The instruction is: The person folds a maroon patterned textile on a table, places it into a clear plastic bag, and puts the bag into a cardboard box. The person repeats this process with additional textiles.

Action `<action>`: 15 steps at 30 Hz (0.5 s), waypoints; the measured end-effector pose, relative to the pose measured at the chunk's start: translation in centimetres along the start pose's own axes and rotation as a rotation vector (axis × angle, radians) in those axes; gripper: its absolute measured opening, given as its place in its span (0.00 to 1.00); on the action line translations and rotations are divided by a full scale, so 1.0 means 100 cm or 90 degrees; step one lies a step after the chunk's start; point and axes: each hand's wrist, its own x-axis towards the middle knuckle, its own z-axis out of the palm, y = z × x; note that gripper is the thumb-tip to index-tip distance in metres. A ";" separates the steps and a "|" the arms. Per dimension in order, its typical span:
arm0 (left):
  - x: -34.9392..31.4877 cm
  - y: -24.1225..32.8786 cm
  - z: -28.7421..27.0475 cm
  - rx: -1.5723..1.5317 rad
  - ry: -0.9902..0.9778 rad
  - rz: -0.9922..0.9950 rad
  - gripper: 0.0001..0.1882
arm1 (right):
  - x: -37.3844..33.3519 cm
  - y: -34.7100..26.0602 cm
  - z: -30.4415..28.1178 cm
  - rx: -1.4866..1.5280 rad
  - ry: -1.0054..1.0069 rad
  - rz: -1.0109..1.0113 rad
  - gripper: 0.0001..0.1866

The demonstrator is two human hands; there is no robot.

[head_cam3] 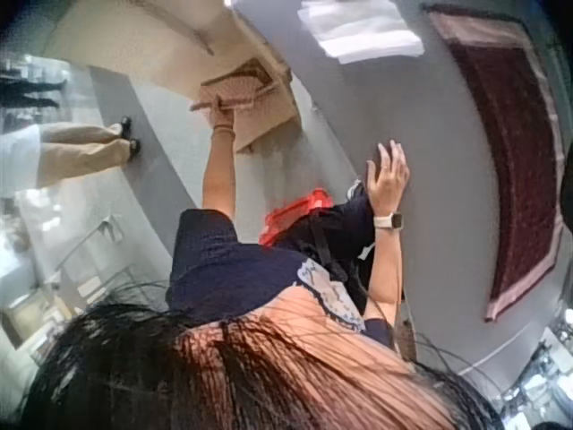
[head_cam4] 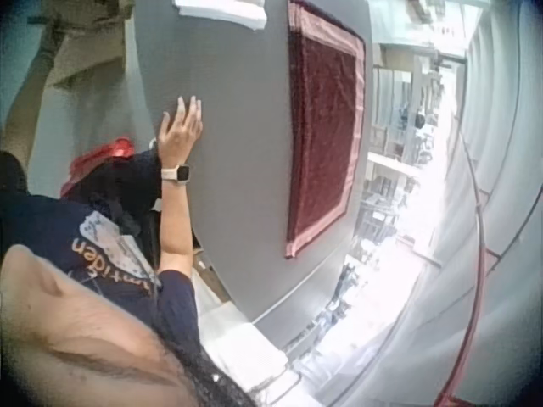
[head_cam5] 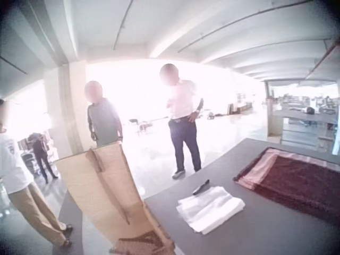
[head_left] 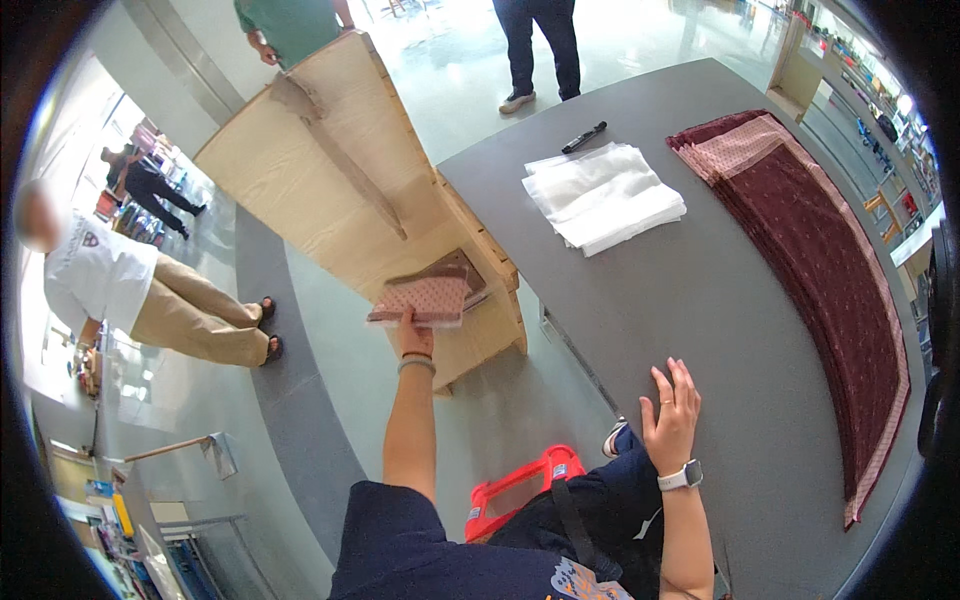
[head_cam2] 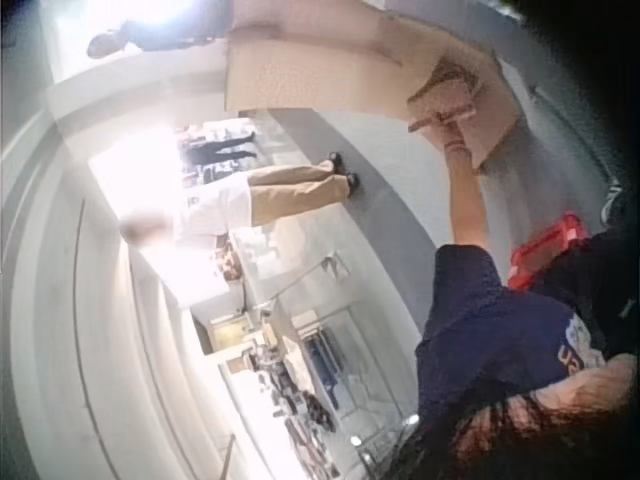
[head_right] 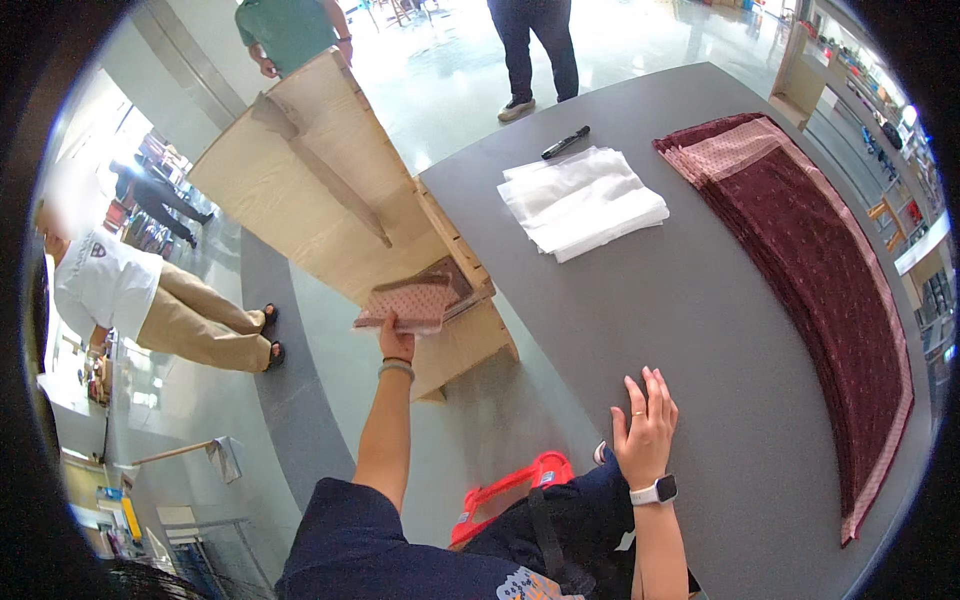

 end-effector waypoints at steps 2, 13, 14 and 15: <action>0.043 -0.010 -0.009 0.013 0.028 0.063 0.12 | 0.004 -0.010 -0.001 -0.002 -0.016 -0.008 0.26; 0.119 -0.103 -0.021 0.098 0.203 -0.105 0.14 | 0.010 -0.017 -0.005 -0.043 -0.060 0.023 0.28; 0.120 -0.102 -0.021 0.159 0.209 -0.148 0.14 | 0.010 -0.018 -0.005 -0.043 -0.062 0.024 0.28; 0.122 -0.100 -0.021 0.221 0.217 -0.191 0.15 | 0.009 -0.019 -0.005 -0.049 -0.058 0.021 0.28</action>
